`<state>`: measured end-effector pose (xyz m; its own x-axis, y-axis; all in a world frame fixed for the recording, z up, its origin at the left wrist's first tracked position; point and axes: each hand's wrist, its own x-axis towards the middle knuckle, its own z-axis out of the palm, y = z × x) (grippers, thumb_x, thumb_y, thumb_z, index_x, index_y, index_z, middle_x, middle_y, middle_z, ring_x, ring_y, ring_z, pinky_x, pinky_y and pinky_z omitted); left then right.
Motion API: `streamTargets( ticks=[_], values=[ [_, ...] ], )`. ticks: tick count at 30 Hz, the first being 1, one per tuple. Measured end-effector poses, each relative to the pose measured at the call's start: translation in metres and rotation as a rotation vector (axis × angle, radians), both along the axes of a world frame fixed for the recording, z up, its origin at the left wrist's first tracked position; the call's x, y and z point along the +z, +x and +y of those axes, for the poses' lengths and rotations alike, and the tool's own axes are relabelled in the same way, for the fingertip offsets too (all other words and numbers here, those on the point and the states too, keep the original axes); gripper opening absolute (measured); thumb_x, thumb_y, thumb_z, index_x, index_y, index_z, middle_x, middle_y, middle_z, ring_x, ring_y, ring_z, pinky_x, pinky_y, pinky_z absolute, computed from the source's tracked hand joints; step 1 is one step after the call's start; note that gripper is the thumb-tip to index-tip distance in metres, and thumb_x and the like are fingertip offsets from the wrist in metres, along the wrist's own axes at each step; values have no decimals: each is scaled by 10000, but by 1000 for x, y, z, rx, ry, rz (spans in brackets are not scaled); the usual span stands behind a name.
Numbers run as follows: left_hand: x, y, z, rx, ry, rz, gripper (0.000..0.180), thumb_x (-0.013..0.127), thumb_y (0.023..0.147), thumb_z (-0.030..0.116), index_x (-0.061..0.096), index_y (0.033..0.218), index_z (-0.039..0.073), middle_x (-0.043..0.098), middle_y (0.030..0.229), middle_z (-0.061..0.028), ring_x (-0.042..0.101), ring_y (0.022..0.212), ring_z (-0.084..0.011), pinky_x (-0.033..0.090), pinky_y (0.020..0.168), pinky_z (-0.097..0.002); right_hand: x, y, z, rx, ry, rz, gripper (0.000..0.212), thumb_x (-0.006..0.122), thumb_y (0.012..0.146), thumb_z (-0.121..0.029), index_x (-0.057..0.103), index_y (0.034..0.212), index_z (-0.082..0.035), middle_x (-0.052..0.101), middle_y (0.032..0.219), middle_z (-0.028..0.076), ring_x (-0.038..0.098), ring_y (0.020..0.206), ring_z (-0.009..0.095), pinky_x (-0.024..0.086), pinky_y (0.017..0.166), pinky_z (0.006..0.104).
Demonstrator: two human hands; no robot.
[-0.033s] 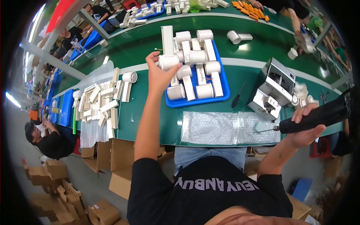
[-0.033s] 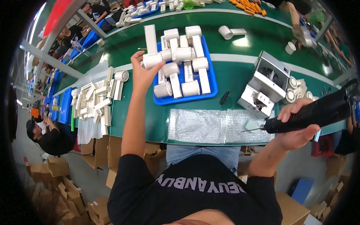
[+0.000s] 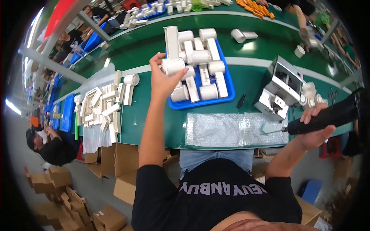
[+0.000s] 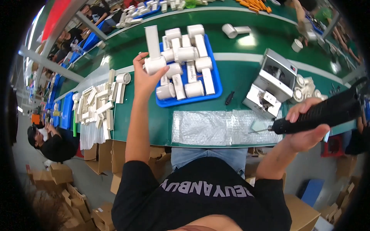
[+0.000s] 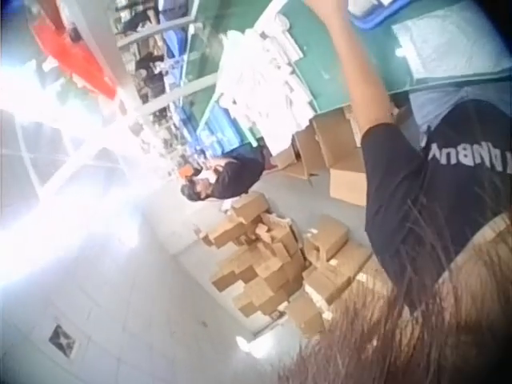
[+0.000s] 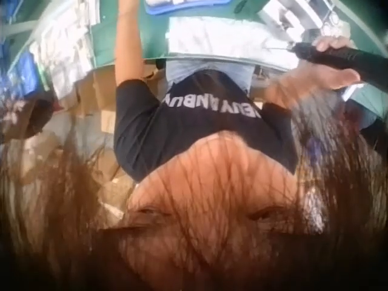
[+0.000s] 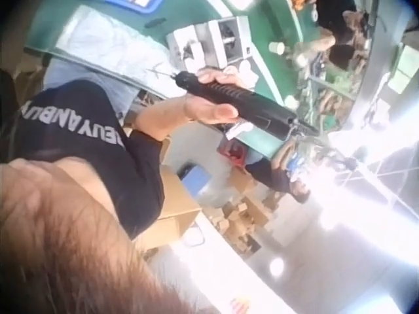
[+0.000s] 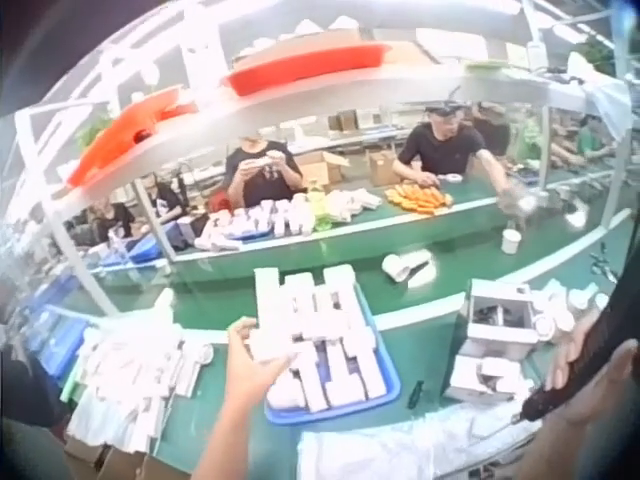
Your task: Use an electric screwdriver to assemble plastic components on an electronics production line.
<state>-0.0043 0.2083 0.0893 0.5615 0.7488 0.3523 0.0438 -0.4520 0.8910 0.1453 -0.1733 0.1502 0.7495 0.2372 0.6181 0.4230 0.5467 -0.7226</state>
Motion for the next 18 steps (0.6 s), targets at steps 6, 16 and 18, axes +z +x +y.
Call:
streamTargets(
  ticks=[6, 16, 18],
  values=[
    [-5, -23, -130, -434, -130, -29, 710, 803, 695, 31, 383, 1268, 20, 473, 1198, -122, 513, 1094, -210, 433, 946, -327, 16, 11, 25, -108, 117, -262, 419, 516, 993, -283, 371, 1302, -41, 636, 853, 202, 590, 576, 178, 504, 529, 268],
    [-82, 3, -205, -569, 113, -19, 701, 793, 655, -4, 413, 1242, 49, 493, 1190, -194, 528, 1079, -360, 435, 939, -407, 59, 43, 56, -447, 80, -352, 432, 511, 1008, -244, 355, 1365, -56, 585, 774, 73, 542, 510, 103, 465, 433, 213],
    [-85, 1, -202, -552, 131, -14, 705, 794, 654, -7, 412, 1243, 57, 492, 1187, -193, 529, 1072, -361, 437, 932, -411, 52, 46, 83, -60, 425, -258, 489, 540, 995, -205, 321, 1404, -50, 585, 786, 74, 531, 513, 97, 457, 451, 214]
  ],
)
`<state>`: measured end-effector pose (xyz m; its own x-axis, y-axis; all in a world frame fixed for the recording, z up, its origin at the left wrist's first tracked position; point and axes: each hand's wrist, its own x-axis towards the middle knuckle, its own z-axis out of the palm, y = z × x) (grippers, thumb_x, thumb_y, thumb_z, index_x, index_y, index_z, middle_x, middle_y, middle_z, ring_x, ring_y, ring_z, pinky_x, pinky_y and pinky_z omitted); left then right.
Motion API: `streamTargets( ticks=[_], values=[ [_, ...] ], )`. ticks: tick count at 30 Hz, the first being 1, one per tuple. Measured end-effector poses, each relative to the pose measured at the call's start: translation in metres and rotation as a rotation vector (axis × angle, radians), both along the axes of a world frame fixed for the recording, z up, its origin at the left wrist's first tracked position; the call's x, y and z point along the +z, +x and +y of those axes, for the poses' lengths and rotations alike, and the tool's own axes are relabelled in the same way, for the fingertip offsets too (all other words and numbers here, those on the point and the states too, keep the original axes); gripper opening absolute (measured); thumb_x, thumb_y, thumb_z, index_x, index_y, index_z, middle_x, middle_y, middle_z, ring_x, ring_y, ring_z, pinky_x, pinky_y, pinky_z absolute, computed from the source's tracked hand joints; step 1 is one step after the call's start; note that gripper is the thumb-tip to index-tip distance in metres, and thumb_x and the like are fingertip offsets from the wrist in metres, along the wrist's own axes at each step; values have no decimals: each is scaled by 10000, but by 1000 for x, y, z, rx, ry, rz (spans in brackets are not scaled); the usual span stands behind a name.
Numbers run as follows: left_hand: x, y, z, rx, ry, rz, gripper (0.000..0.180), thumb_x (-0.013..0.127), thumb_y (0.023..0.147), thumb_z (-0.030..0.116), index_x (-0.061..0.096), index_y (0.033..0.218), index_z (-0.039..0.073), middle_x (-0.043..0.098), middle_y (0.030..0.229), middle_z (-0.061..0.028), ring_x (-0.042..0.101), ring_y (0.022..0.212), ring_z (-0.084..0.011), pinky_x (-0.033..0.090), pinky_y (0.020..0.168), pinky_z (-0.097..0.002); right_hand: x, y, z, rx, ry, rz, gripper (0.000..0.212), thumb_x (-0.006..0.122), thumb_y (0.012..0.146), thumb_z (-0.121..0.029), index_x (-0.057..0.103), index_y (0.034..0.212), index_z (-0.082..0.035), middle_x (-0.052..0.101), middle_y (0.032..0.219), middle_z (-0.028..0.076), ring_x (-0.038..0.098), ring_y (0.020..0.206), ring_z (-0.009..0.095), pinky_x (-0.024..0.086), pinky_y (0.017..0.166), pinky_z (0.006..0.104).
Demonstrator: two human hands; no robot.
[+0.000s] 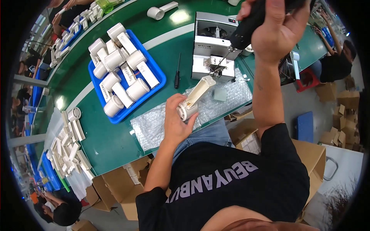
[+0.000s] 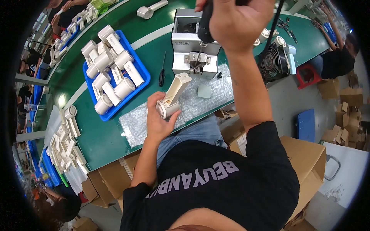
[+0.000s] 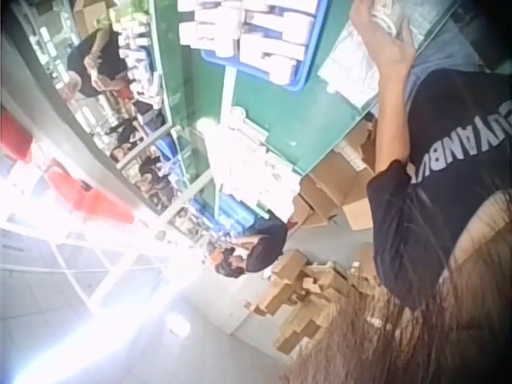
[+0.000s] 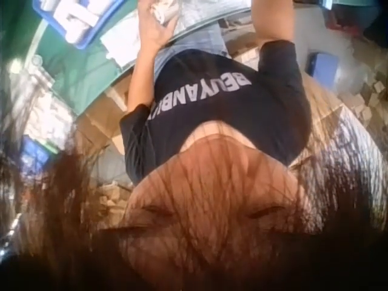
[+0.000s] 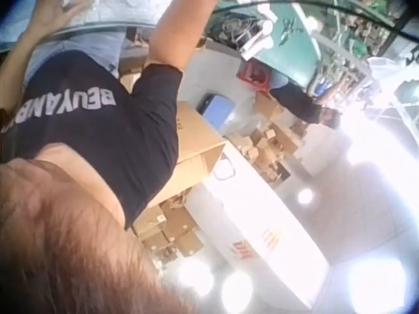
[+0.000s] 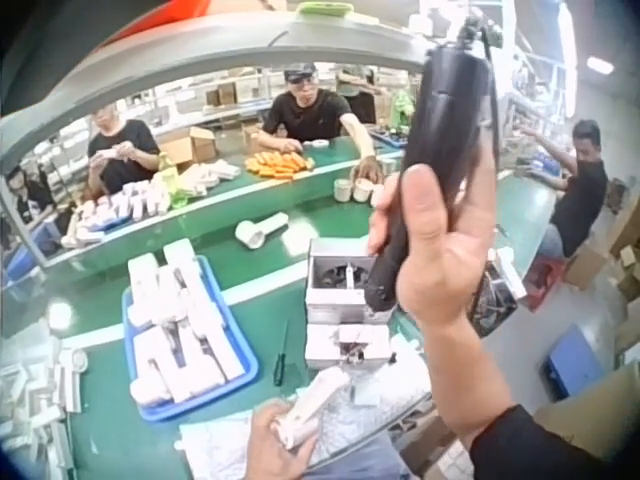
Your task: Use an electric screwdriver to assemble plastic components on an electronics production line.
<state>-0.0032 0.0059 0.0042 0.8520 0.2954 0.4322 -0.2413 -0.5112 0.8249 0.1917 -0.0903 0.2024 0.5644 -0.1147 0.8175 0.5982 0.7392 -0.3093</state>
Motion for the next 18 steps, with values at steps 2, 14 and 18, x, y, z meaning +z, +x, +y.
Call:
streamTargets(
  ticks=[2, 14, 18],
  values=[
    [1, -1, 0, -26, -15, -34, 656, 784, 663, -12, 459, 1225, 78, 493, 1168, -185, 526, 1060, -354, 440, 919, -415, -5, -6, -6, -350, -342, 18, 494, 554, 987, -189, 323, 1398, -41, 573, 784, 73, 525, 514, 95, 448, 456, 213],
    [2, -10, -11, 121, -58, 5, 67, 629, 862, 36, 621, 927, 21, 544, 1053, -158, 542, 993, -323, 442, 867, -387, -25, -35, -48, 173, -323, 328, 491, 520, 966, -474, 454, 1136, -18, 567, 769, 163, 553, 483, 162, 479, 411, 292],
    [-5, 5, -16, 203, -70, -132, 56, 519, 906, -32, 570, 918, -13, 610, 986, -168, 583, 911, -332, 468, 837, -395, -10, -47, -79, 537, -374, 159, 721, 576, 897, -571, 380, 1273, 13, 470, 966, 124, 515, 678, 140, 443, 564, 252]
  ],
)
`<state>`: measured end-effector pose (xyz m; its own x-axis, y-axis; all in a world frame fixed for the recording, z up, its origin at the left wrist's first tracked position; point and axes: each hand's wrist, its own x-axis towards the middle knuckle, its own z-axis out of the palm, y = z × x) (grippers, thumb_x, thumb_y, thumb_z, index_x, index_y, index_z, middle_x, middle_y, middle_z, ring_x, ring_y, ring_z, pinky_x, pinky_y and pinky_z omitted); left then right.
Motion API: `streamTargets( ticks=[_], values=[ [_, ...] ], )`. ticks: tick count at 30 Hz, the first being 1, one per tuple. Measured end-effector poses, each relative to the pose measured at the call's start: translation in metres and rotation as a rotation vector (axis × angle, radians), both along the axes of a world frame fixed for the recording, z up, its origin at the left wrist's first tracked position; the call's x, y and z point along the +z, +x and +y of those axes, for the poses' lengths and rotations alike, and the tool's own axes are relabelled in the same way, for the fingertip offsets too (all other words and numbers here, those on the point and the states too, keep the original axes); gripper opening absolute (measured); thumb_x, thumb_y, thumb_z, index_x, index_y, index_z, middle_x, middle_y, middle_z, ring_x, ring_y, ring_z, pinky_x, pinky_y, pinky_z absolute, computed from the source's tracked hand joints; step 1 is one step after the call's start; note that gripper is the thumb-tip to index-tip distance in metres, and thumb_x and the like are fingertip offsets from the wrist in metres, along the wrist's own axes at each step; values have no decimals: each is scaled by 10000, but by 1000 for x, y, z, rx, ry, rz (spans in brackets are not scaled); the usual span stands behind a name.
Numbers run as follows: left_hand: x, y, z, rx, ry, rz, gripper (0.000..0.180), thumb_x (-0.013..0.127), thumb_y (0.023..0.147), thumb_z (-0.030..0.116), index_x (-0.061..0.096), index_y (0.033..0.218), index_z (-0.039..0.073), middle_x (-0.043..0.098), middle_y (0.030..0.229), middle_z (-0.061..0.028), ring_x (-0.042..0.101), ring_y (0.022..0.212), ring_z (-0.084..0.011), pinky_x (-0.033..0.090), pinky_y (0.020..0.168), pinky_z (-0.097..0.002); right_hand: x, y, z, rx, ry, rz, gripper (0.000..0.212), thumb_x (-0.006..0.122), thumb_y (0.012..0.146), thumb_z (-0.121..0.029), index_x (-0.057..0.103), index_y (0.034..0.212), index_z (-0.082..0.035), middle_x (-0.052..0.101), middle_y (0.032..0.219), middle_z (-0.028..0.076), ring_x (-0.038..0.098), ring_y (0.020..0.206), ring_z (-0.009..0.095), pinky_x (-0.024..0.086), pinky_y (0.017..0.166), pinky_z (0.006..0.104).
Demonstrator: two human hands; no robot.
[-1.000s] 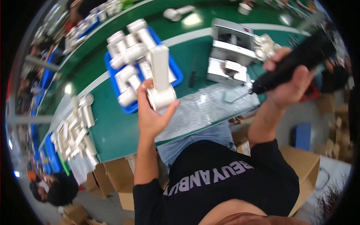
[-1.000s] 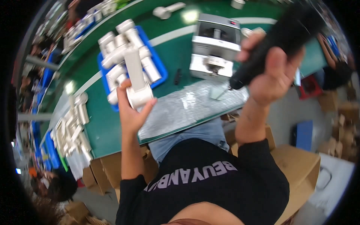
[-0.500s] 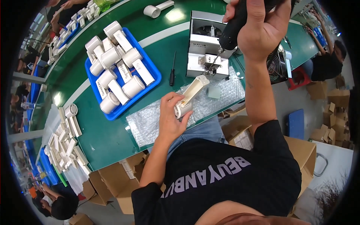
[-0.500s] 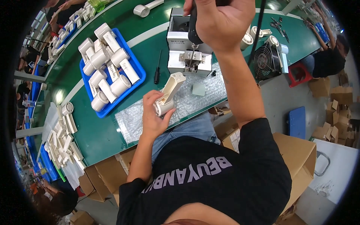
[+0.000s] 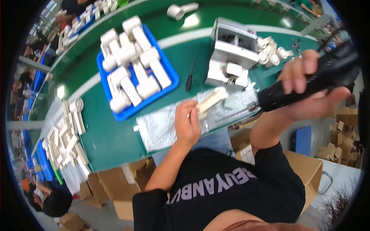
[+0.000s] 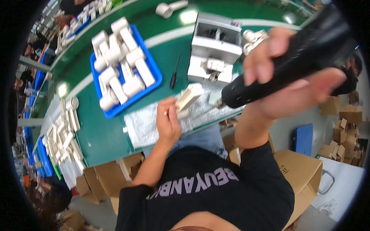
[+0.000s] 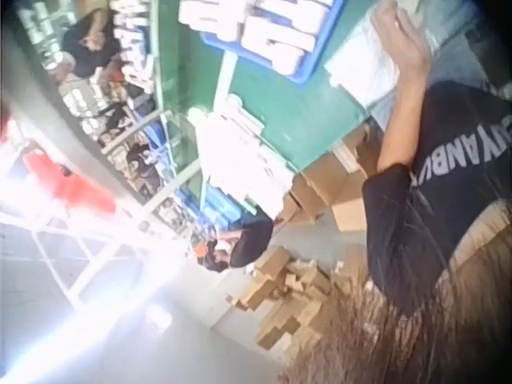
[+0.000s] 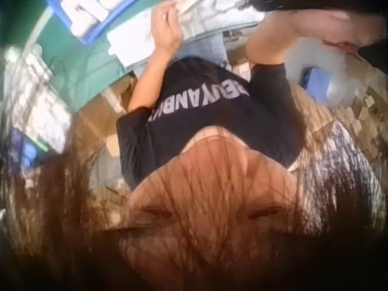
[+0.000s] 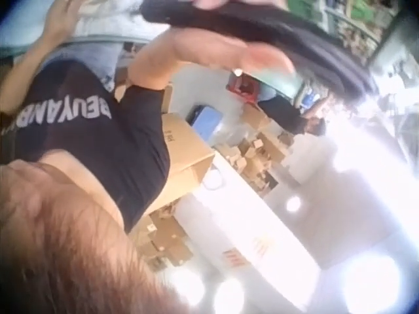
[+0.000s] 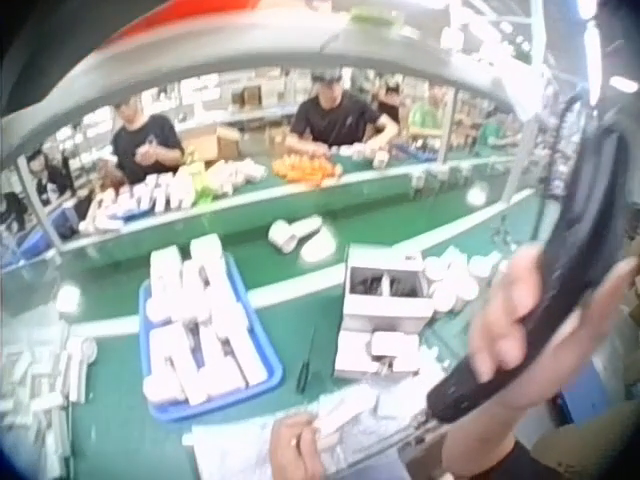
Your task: Use an electric screwdriver to assemble plastic components on an electronics production line.
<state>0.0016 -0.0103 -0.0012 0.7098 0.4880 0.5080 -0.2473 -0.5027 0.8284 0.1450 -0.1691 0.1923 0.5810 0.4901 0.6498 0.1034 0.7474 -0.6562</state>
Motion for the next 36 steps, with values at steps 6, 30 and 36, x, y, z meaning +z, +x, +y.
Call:
streamTargets(
  ticks=[6, 30, 36],
  values=[
    [-2, 5, 1, 24, -25, -94, 193, 444, 931, -16, 564, 1082, -27, 656, 994, -177, 592, 969, -343, 469, 884, -409, -24, 13, 18, 50, 66, 22, 738, 580, 876, -598, 402, 1246, 15, 462, 990, 121, 507, 723, 139, 436, 602, 257],
    [2, -2, 3, -20, 16, -24, 351, 402, 927, -11, 547, 1245, -47, 700, 981, -160, 557, 1058, -297, 448, 908, -382, -44, 28, 39, 31, 49, -32, 750, 565, 841, -666, 463, 1122, 22, 483, 978, 100, 538, 735, 155, 452, 637, 312],
    [2, 2, 1, 4, -8, -65, 347, 401, 933, 1, 548, 1243, -52, 702, 979, -162, 570, 1044, -312, 459, 897, -394, -42, 18, 42, 40, 81, -71, 730, 549, 860, -662, 473, 1101, 23, 501, 977, 100, 548, 720, 168, 461, 628, 322]
  ],
)
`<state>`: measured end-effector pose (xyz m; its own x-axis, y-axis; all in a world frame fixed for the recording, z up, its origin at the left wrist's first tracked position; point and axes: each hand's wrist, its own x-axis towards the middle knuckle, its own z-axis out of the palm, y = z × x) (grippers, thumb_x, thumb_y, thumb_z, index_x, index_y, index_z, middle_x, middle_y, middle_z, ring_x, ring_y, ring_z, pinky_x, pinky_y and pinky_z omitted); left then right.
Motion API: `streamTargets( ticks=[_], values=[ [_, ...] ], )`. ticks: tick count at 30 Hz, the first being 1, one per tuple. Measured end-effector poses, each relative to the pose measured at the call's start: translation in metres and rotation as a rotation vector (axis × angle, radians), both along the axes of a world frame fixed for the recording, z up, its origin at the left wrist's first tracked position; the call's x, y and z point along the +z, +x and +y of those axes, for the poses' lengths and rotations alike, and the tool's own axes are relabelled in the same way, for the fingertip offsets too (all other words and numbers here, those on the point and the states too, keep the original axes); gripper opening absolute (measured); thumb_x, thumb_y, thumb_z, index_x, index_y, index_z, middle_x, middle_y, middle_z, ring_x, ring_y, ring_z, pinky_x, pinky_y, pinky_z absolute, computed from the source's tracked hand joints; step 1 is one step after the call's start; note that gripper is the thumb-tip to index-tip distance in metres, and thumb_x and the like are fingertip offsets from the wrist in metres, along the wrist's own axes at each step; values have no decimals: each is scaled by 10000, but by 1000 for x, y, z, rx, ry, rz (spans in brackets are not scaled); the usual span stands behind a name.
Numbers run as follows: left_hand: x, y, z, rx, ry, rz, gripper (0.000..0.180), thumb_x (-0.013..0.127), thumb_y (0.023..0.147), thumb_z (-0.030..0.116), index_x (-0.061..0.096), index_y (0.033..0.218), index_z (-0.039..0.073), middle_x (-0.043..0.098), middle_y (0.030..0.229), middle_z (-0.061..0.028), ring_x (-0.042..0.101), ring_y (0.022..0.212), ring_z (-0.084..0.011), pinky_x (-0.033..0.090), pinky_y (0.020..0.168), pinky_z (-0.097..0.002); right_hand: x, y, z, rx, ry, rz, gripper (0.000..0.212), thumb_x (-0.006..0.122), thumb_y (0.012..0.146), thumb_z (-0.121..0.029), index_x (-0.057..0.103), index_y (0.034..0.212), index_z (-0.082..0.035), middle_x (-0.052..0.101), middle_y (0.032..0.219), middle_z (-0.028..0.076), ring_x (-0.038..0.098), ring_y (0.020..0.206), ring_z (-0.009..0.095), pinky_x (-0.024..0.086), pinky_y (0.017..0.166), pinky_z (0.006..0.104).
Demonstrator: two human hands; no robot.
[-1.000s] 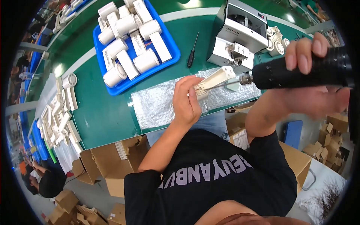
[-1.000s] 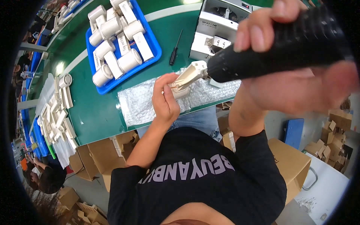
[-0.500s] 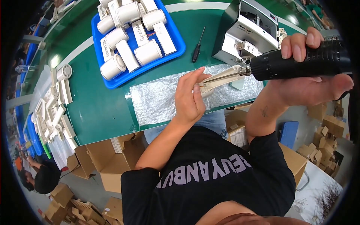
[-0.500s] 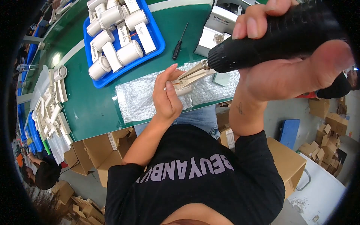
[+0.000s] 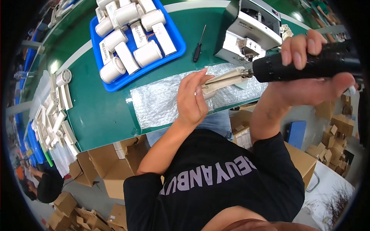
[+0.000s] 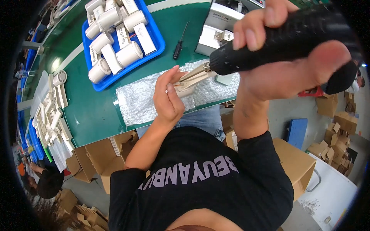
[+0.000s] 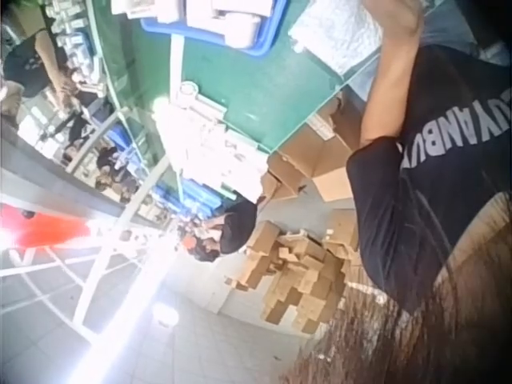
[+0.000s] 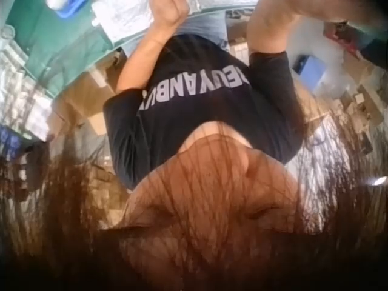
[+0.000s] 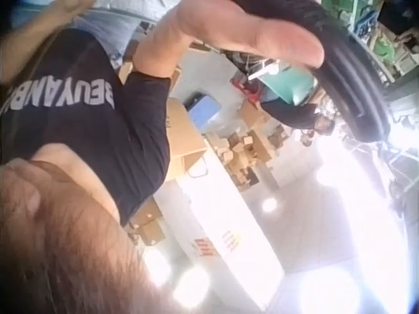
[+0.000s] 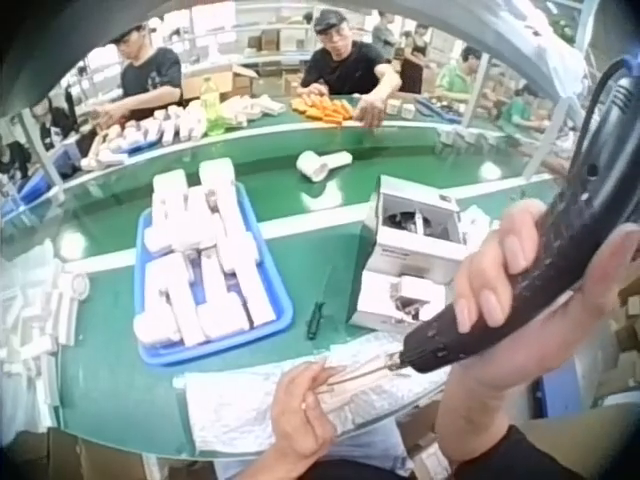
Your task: Use an electric screwdriver to assemble plastic components on an electronics production line.
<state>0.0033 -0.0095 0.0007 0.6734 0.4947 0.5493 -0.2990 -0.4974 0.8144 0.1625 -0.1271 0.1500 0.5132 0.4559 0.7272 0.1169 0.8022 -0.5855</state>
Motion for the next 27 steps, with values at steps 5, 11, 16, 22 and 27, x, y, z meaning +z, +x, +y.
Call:
streamTargets(
  ticks=[5, 11, 16, 22, 27],
  values=[
    [2, -1, -1, 103, -17, 62, 314, 390, 945, 23, 594, 1169, -60, 693, 985, -174, 609, 968, -342, 475, 879, -413, -2, 10, 14, -47, 5, -185, 734, 516, 869, -688, 505, 1062, 21, 552, 980, 113, 579, 721, 169, 486, 680, 317],
    [4, -3, 5, 115, 62, 109, 322, 379, 984, 108, 639, 1100, -40, 634, 1075, -173, 590, 991, -322, 440, 898, -404, 62, 11, -46, -163, -4, -31, 609, 617, 869, -438, 429, 1159, 63, 524, 992, 146, 567, 766, 192, 492, 676, 290],
    [6, 0, 3, 69, -41, 146, 326, 383, 997, 115, 664, 1063, -37, 634, 1061, -157, 585, 961, -289, 440, 880, -369, 55, 3, 14, -1164, -142, -459, 332, 513, 1007, -251, 431, 1243, -33, 586, 760, 68, 543, 498, 101, 470, 448, 216],
    [7, 2, 3, 57, -163, 129, 307, 405, 987, 90, 679, 1025, -43, 650, 1014, -163, 609, 927, -286, 462, 852, -364, 40, 19, 22, -1072, -188, -435, 320, 492, 1009, -330, 459, 1153, -45, 592, 750, 66, 554, 496, 94, 489, 438, 213],
    [-6, 0, 7, 91, -98, 41, 298, 418, 977, 86, 686, 997, -43, 655, 975, -170, 627, 900, -296, 480, 841, -370, 31, 32, -6, -904, -309, -303, 787, 566, 822, -683, 536, 982, 87, 584, 862, 142, 583, 632, 230, 490, 555, 327]
  ],
)
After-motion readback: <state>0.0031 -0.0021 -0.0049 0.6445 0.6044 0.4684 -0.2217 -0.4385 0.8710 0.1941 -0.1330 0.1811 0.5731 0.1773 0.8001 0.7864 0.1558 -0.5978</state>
